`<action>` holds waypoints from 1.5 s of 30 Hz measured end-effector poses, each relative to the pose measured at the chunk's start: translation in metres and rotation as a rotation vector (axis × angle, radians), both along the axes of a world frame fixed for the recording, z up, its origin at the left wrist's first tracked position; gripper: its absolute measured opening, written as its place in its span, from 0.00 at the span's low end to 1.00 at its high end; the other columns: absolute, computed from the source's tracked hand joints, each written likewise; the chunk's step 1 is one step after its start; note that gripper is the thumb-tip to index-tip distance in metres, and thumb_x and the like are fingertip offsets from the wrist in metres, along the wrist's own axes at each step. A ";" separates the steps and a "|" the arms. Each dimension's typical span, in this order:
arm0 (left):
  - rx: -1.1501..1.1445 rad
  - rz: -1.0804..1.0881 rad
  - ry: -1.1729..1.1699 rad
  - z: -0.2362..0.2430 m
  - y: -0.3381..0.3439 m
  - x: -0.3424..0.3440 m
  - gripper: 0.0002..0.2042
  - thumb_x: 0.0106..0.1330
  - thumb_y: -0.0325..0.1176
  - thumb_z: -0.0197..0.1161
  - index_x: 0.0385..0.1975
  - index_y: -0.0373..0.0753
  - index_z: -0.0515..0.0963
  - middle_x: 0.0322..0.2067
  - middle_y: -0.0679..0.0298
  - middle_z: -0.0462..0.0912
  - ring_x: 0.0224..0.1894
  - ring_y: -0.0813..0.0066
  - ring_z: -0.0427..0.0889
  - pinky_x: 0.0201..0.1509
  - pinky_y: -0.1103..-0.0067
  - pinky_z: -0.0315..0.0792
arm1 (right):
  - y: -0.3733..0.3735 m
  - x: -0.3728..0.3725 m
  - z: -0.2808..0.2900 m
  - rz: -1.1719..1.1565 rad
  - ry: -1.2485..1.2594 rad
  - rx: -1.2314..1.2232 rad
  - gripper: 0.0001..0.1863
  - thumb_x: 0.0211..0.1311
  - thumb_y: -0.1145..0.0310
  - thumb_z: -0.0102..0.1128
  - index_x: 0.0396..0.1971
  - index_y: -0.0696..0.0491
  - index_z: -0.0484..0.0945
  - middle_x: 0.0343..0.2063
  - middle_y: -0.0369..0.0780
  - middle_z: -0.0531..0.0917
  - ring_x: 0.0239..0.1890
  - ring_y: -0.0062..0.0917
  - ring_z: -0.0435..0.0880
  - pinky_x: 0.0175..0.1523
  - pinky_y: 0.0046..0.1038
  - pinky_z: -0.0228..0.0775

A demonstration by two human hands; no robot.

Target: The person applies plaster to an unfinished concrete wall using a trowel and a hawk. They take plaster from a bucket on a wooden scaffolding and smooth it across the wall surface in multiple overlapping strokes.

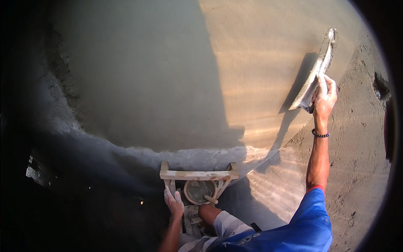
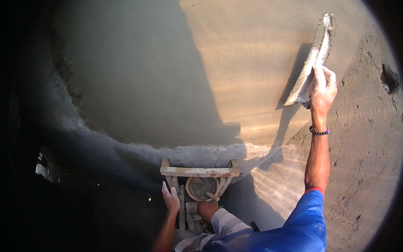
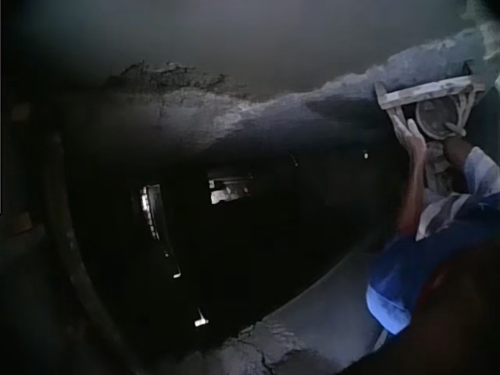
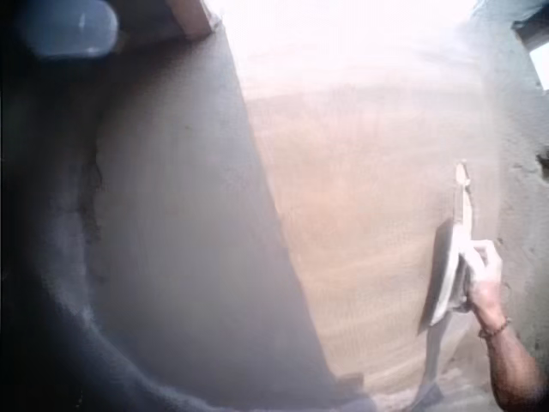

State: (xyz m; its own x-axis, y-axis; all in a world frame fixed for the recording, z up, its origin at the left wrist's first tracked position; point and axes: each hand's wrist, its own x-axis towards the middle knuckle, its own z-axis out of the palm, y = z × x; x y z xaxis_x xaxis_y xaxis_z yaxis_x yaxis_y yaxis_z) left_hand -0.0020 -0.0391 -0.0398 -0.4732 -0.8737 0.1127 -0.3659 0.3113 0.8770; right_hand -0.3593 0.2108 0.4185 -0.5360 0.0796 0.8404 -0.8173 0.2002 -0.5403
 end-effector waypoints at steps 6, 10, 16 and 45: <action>-0.022 -0.015 0.216 -0.020 -0.033 -0.012 0.29 0.69 0.37 0.51 0.66 0.27 0.56 0.63 0.41 0.63 0.65 0.45 0.62 0.69 0.62 0.55 | 0.026 -0.067 0.020 -0.017 -0.100 -0.189 0.12 0.62 0.63 0.62 0.34 0.57 0.74 0.14 0.30 0.69 0.10 0.13 0.63 0.13 0.20 0.55; -0.091 -0.069 0.478 0.002 -0.053 -0.049 0.29 0.68 0.35 0.51 0.66 0.27 0.56 0.61 0.42 0.66 0.65 0.48 0.64 0.70 0.64 0.55 | -0.079 -0.017 -0.015 -0.273 0.270 0.124 0.15 0.58 0.59 0.63 0.32 0.57 0.76 0.21 0.45 0.82 0.22 0.34 0.80 0.29 0.33 0.71; -0.225 -0.147 0.775 0.048 -0.051 -0.097 0.29 0.70 0.39 0.50 0.66 0.28 0.56 0.61 0.45 0.67 0.65 0.51 0.65 0.69 0.64 0.55 | -0.227 0.093 -0.160 -0.056 0.439 0.883 0.13 0.63 0.61 0.55 0.35 0.56 0.68 0.16 0.51 0.77 0.23 0.51 0.79 0.31 0.48 0.73; -0.412 -0.026 1.018 0.026 -0.091 -0.019 0.26 0.74 0.39 0.46 0.64 0.24 0.57 0.48 0.49 0.78 0.52 0.63 0.77 0.61 0.68 0.68 | -0.261 0.150 -0.202 0.084 0.657 1.110 0.13 0.66 0.58 0.54 0.40 0.52 0.69 0.21 0.50 0.81 0.27 0.51 0.80 0.32 0.45 0.71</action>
